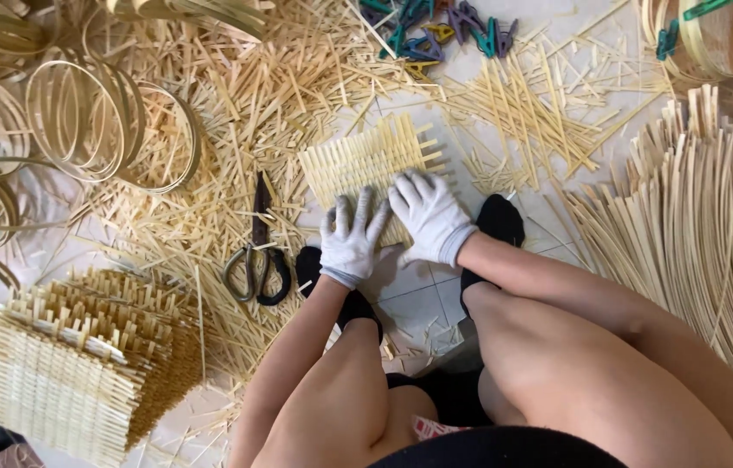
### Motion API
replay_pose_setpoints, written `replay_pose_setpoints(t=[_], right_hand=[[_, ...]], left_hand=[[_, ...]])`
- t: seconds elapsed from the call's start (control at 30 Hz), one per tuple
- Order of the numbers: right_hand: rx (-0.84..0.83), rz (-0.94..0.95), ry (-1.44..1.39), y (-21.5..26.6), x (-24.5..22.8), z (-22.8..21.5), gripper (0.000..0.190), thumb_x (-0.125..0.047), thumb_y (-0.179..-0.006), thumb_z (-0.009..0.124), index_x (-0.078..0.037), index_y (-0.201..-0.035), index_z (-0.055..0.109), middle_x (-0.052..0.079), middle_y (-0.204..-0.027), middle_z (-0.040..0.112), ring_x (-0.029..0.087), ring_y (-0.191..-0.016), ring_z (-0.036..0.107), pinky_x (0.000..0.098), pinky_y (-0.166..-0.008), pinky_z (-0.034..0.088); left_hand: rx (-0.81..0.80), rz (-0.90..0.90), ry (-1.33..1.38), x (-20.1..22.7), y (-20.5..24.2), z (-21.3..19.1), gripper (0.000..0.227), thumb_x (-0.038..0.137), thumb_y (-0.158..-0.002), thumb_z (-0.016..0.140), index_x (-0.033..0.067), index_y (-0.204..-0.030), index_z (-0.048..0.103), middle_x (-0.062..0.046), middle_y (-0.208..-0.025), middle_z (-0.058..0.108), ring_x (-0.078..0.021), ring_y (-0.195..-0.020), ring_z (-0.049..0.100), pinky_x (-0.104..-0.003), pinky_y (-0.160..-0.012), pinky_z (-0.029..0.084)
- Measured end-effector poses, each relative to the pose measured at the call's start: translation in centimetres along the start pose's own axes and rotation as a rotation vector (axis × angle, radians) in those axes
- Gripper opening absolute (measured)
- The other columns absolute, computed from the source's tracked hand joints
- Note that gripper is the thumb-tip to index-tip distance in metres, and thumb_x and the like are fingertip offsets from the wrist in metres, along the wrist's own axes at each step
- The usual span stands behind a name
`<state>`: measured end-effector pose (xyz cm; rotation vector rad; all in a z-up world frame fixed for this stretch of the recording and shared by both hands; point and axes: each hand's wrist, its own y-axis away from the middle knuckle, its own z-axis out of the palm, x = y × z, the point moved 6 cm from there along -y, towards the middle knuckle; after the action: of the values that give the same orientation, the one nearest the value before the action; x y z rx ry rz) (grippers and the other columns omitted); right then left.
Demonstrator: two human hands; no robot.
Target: Weaving bamboo strips to create a circular base and trimming excess material with shears.
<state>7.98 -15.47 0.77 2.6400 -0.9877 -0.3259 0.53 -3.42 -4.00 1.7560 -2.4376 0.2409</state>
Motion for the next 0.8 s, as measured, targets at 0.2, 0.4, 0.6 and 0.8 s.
replay_pose_setpoints(t=[0.2, 0.4, 0.6, 0.8], right_hand=[[0.515, -0.153, -0.063, -7.3, 1.4, 0.7, 0.07, -0.048, -0.089, 0.072, -0.013, -0.147, 0.053, 0.01, -0.147, 0.055, 0.025, -0.137, 0.051, 0.0466, -0.119, 0.038], [-0.147, 0.016, -0.419, -11.9, 2.7, 1.1, 0.062, -0.053, -0.096, 0.065, -0.01, -0.139, 0.058, 0.016, -0.131, 0.064, 0.031, -0.119, 0.061, 0.0457, -0.103, 0.048], [-0.414, 0.097, -0.451, -11.1, 2.9, -2.6, 0.063, -0.057, -0.094, 0.065, -0.018, -0.144, 0.055, 0.013, -0.128, 0.066, 0.03, -0.106, 0.07, 0.0447, -0.093, 0.056], [0.243, 0.332, -0.526, -2.6, 4.7, 1.5, 0.066, -0.033, -0.077, 0.087, -0.01, -0.129, 0.053, 0.017, -0.122, 0.06, 0.034, -0.105, 0.065, 0.0461, -0.085, 0.054]], left_hand=[[-0.094, -0.016, -0.008, -0.2, 0.0, 0.4, 0.085, 0.067, -0.081, 0.07, 0.0267, -0.152, 0.049, -0.017, -0.161, 0.04, -0.0497, -0.137, 0.042, -0.062, -0.107, 0.036], [-0.119, -0.031, -0.01, -0.5, -0.5, 0.2, 0.082, 0.065, -0.088, 0.069, 0.028, -0.157, 0.045, -0.017, -0.158, 0.042, -0.0481, -0.139, 0.044, -0.063, -0.109, 0.036], [-0.091, -0.042, 0.01, 0.0, -0.8, -1.0, 0.085, 0.065, -0.087, 0.071, 0.0303, -0.159, 0.042, -0.017, -0.16, 0.041, -0.0493, -0.136, 0.044, -0.064, -0.109, 0.035], [-0.231, -0.063, 0.184, 0.2, -3.0, -6.2, 0.094, 0.061, -0.07, 0.073, 0.0218, -0.15, 0.042, -0.019, -0.155, 0.038, -0.0525, -0.133, 0.041, -0.066, -0.104, 0.034]])
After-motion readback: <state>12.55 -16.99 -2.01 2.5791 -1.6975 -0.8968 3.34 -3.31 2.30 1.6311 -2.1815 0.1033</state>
